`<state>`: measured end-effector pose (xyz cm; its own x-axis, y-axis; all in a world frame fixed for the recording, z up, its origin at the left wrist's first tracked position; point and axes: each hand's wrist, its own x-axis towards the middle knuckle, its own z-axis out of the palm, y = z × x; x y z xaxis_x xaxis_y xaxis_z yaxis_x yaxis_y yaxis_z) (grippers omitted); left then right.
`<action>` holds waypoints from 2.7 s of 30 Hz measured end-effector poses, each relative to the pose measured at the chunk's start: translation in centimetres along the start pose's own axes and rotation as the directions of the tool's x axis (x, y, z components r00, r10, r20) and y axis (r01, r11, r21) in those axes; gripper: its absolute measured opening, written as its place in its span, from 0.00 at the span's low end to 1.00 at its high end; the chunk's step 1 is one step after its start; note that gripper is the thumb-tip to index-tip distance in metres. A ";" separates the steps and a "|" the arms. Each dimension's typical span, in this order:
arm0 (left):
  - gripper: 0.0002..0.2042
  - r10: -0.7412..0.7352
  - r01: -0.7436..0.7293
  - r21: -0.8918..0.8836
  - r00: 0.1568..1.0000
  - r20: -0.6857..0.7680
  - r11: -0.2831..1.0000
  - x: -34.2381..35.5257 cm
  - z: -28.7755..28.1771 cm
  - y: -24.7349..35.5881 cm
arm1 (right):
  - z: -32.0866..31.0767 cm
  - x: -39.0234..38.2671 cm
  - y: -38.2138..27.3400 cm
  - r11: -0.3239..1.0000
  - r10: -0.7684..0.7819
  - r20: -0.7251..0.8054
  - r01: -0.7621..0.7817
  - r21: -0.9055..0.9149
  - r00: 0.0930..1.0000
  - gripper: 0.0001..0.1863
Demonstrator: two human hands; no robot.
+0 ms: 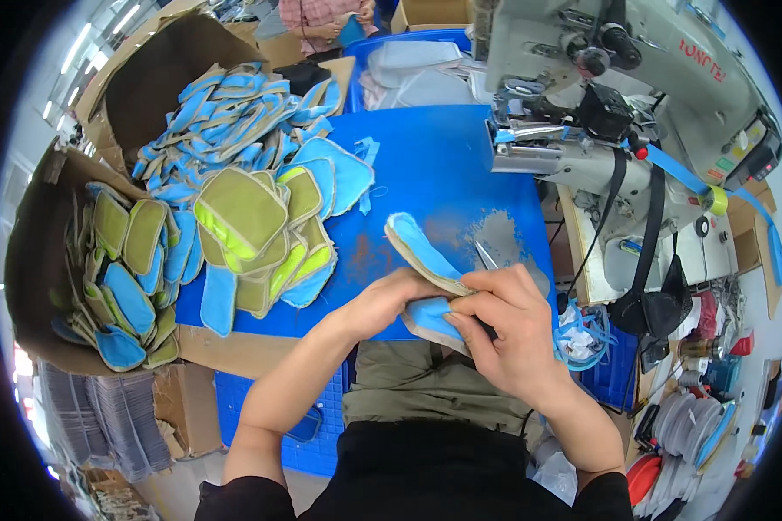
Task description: The person sews a blue and beige fabric pouch using an industrial sewing machine, guiding the material under the needle and trimming excess thread with scissors. They then turn the pouch inside out to reveal a green mesh interior and inspect the finished seam before picking up another pouch to repeat the process.
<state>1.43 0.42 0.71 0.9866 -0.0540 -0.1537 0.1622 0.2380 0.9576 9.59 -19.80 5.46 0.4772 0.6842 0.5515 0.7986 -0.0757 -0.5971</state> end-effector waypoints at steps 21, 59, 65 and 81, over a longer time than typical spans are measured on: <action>0.07 0.444 -0.359 0.886 0.872 0.207 0.293 -2.5 2.0 9.8 | -0.6 -1.6 0.4 0.994 0.070 0.019 -0.071 0.084 0.997 0.05; 0.12 0.636 -0.433 0.810 0.765 0.098 0.396 -11.5 6.8 10.8 | -5.2 -3.4 -8.8 0.941 0.149 0.008 -0.144 0.306 0.989 0.12; 0.13 0.596 -0.414 0.813 0.796 0.105 0.409 -9.7 5.8 12.5 | -5.5 -1.5 -8.3 0.833 0.364 0.165 -0.400 0.383 0.917 0.08; 0.14 0.112 -0.332 0.631 0.925 0.363 0.701 6.3 -2.8 15.9 | -4.4 4.6 1.0 0.429 0.492 0.468 -0.672 0.603 0.734 0.08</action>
<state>10.31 6.57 14.30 0.9254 -0.3752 0.0531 -0.2235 -0.4273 0.8760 14.16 -19.96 9.96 0.5715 0.8045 -0.1615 -0.1993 -0.0549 -0.9784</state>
